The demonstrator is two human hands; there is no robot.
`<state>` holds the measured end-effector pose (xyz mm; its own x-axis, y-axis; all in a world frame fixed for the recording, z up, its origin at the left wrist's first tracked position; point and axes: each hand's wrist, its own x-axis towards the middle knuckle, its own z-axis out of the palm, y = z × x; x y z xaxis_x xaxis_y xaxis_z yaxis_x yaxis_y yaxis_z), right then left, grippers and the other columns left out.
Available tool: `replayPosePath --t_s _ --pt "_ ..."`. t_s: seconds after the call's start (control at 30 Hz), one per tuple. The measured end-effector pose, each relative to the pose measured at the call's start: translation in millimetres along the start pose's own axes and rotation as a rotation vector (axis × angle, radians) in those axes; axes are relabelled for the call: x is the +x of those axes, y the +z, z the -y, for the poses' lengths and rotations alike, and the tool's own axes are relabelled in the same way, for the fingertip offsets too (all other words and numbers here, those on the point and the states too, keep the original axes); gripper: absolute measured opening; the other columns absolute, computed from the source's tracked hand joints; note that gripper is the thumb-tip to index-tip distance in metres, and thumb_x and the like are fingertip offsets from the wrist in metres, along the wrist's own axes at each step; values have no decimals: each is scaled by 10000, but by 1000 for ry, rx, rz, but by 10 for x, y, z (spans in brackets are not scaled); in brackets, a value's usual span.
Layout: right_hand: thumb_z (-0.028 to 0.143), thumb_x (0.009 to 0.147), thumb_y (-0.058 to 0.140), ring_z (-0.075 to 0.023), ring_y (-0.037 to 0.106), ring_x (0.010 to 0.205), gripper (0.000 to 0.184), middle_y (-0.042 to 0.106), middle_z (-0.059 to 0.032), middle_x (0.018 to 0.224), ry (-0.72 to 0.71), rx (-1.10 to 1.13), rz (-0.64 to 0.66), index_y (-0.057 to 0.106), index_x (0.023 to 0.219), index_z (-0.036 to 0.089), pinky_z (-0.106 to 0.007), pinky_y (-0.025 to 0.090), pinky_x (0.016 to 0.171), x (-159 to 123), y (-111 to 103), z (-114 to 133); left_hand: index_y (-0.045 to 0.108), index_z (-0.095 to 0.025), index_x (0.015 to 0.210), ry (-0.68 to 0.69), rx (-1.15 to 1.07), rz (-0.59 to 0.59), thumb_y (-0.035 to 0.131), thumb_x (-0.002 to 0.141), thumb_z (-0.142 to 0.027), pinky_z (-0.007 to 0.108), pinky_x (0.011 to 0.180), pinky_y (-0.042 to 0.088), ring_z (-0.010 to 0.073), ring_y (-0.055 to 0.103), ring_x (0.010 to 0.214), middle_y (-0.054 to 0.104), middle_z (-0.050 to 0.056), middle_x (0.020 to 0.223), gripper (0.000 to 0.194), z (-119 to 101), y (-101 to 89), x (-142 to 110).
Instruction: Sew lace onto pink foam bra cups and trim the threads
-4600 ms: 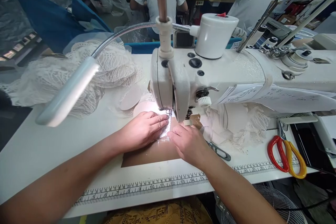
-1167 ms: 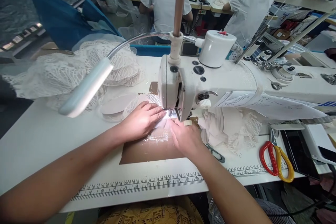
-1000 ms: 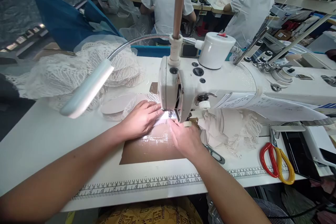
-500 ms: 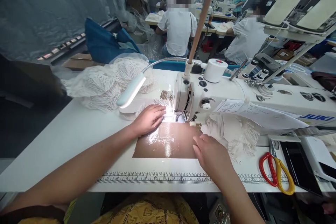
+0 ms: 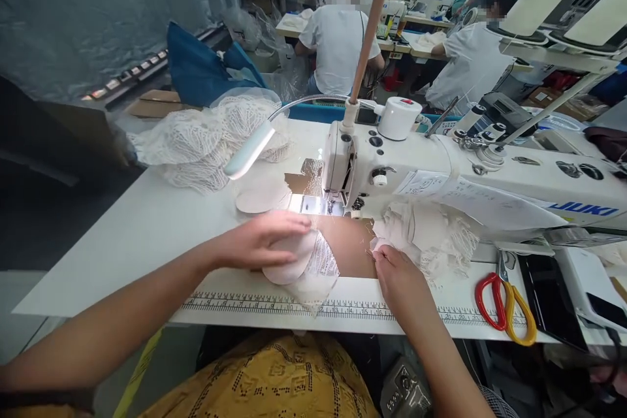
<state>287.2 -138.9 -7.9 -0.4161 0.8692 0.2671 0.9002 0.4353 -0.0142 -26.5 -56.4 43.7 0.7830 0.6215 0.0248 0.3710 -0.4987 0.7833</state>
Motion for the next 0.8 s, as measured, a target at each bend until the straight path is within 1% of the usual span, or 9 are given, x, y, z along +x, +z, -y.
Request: replayPosePath --t_s 0.07,0.13,0.23,0.33,0.4,0.47,0.57,0.7,0.8 --pt "181 944 423 -226 646 867 230 681 -122 974 -7 46 -89 647 967 135 -325 543 719 -33 -40 16 522 -210 1344 -147 -38 -43 676 791 -400 406 1063 391 283 467 1288 488 96 1421 605 100 -41 63" --pt "204 947 443 -227 648 936 201 687 -120 1012 -8 97 -172 627 1003 146 -329 536 775 -72 -91 52 455 -188 1396 -248 -98 -4 711 747 -406 379 1032 418 280 498 1259 499 112 1408 731 182 -49 142" --pt "222 950 446 -193 673 902 172 708 -86 963 54 244 -240 592 1025 169 -293 529 774 -101 -156 136 461 -191 1391 -293 -133 35 700 746 -351 335 924 469 253 583 1139 576 109 1320 706 219 -9 237" --pt "254 976 374 -135 655 637 204 686 -12 773 183 487 -134 561 1039 202 -241 505 599 -38 -181 240 569 -206 1293 -284 -149 10 673 757 -322 298 777 481 222 633 954 659 82 1153 559 194 33 273" --pt "295 988 335 -129 612 559 254 653 1 717 230 630 -23 561 1065 209 -243 482 551 62 -178 304 637 -185 1192 -266 -218 15 669 758 -334 275 699 466 200 630 841 683 60 998 460 178 46 269" --pt "350 988 328 -151 629 626 314 666 -23 766 240 694 56 575 1117 207 -265 494 595 195 -173 349 680 -151 1060 -272 -335 30 664 763 -355 260 659 454 184 616 780 673 48 895 361 171 57 255" --pt "417 985 323 -212 667 862 407 708 -59 937 251 707 165 583 1227 218 -334 520 746 408 -174 376 683 -123 921 -346 -499 33 670 767 -378 247 644 452 171 604 761 663 55 864 298 171 82 232" --pt "443 981 333 -263 580 1167 451 653 -79 1234 227 790 232 598 1275 228 -440 455 971 638 -171 363 702 -143 952 -358 -577 64 672 790 -371 238 675 448 158 599 795 676 59 912 281 165 111 220" --pt "463 935 458 -262 552 1214 418 627 -73 1284 243 900 269 624 1250 245 -452 421 1027 735 -136 346 716 -151 896 -342 -618 81 686 787 -383 223 627 423 133 570 716 664 28 811 259 161 111 215"
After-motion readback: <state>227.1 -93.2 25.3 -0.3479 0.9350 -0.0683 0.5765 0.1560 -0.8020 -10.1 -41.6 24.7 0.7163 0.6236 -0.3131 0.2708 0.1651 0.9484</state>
